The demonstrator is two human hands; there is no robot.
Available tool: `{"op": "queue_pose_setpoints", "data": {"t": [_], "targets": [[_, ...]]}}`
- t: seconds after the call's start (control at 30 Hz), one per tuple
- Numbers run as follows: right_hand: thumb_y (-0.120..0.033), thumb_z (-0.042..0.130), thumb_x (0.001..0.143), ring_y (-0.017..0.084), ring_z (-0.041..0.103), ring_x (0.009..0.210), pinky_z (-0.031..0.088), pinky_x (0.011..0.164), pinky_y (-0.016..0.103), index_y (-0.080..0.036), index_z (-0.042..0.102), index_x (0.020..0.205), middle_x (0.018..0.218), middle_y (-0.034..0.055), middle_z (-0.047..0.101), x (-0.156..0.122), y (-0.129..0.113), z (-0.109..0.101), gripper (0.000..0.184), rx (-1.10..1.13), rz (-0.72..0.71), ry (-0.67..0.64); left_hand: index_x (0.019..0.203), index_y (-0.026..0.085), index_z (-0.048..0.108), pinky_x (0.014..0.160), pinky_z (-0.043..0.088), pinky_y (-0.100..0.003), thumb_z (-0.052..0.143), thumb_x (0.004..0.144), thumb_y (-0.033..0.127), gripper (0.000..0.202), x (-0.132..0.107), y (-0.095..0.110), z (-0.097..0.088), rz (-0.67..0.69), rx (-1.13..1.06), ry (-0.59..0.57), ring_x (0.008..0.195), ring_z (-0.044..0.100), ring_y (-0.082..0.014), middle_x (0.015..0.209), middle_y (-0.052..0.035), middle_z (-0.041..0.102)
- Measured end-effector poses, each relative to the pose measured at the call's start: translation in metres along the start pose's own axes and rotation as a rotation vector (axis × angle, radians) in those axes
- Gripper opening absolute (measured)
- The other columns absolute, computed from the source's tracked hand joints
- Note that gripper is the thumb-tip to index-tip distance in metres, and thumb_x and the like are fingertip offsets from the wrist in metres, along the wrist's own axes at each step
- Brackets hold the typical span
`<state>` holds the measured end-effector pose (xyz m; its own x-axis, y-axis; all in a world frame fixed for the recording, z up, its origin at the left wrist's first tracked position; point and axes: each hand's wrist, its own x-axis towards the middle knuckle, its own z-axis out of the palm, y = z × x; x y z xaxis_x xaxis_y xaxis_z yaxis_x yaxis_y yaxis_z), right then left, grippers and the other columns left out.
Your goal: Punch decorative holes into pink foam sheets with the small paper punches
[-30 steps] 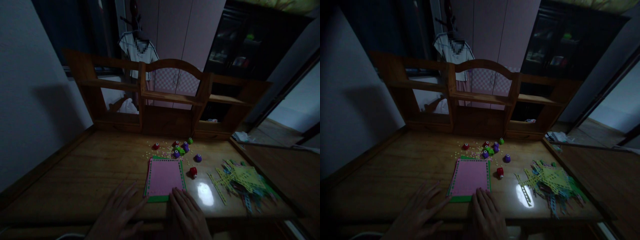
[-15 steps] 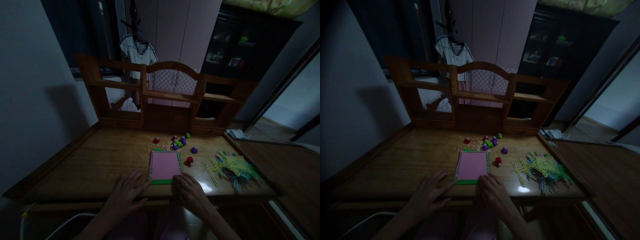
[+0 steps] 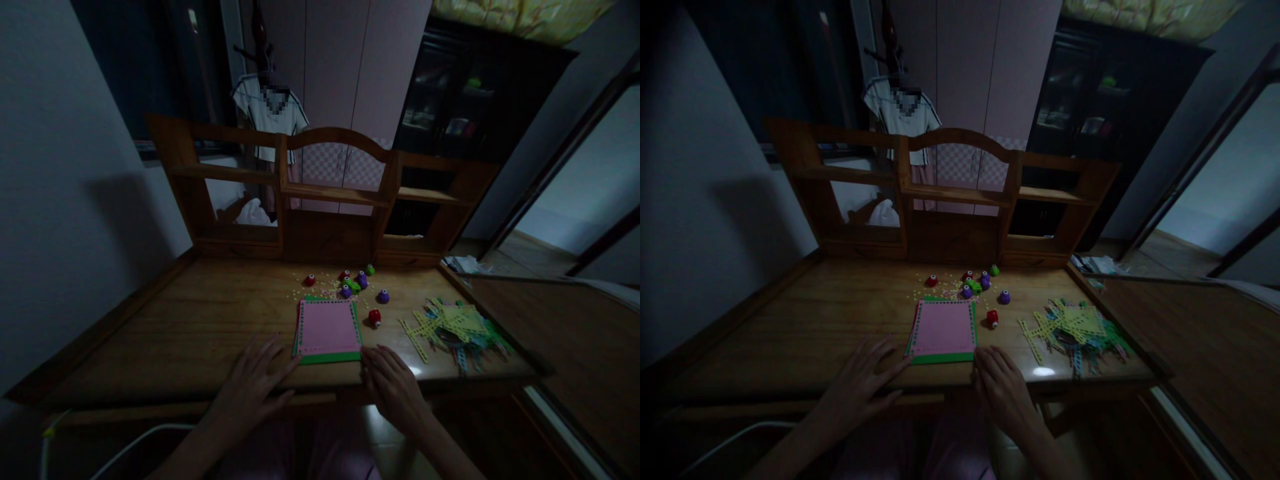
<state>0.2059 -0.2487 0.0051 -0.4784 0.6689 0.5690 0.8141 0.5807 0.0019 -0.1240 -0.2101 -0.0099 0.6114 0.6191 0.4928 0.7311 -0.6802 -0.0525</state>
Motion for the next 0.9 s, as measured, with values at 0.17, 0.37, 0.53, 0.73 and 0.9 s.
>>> {"op": "queue_pose_setpoints", "data": {"t": [0.17,0.37,0.53,0.73,0.9], "targets": [[-0.010,0.046,0.086,0.022,0.057,0.107,0.042,0.102,0.049,-0.017,0.057,0.119,0.115,0.0091,0.062,0.001,-0.005,-0.001,0.035,-0.006,0.031,-0.002,0.138,0.038,0.035,0.106,0.025,-0.050,0.055,0.084,0.040,0.058,-0.001,0.001,-0.001,-0.004,0.039,-0.022,0.129,0.031,-0.0283,0.137,-0.0049,0.041],[-0.013,0.047,0.087,0.021,0.060,0.102,0.044,0.101,0.047,-0.019,0.060,0.113,0.109,0.0071,0.065,0.003,-0.007,-0.007,0.030,0.040,0.075,0.061,0.136,0.039,0.038,0.107,0.025,-0.052,0.055,0.083,0.043,0.056,-0.012,-0.003,-0.006,-0.023,-0.018,-0.022,0.130,0.031,-0.0283,0.140,-0.0043,0.038],[-0.019,0.051,0.088,0.022,0.061,0.099,0.050,0.088,0.040,-0.021,0.064,0.103,0.102,0.0083,0.066,0.033,-0.003,-0.014,0.019,0.178,0.257,0.265,0.137,0.027,0.037,0.107,0.030,-0.042,0.040,0.092,0.035,0.045,0.006,0.000,-0.025,-0.341,-0.321,0.085,0.128,0.036,-0.0207,0.139,-0.0046,0.041],[-0.020,0.063,0.081,0.018,0.059,0.097,0.048,0.084,0.030,-0.021,0.064,0.104,0.101,0.0063,0.062,0.108,-0.011,0.001,0.022,0.515,0.127,-0.109,0.108,0.023,0.061,0.097,0.040,-0.038,0.042,0.091,0.032,0.027,0.066,-0.018,0.001,-0.333,-0.646,0.008,0.107,0.052,-0.0192,0.110,-0.0039,0.061],[-0.027,0.070,0.075,0.017,0.061,0.079,0.048,0.071,0.026,-0.017,0.067,0.092,0.088,0.0051,0.065,0.126,-0.015,0.032,0.020,0.649,0.107,-0.388,0.103,0.019,0.064,0.090,0.044,-0.032,0.061,0.079,0.028,0.026,0.079,-0.035,0.030,-0.309,-0.891,-0.123,0.100,0.057,-0.0195,0.104,-0.0055,0.063]]}}
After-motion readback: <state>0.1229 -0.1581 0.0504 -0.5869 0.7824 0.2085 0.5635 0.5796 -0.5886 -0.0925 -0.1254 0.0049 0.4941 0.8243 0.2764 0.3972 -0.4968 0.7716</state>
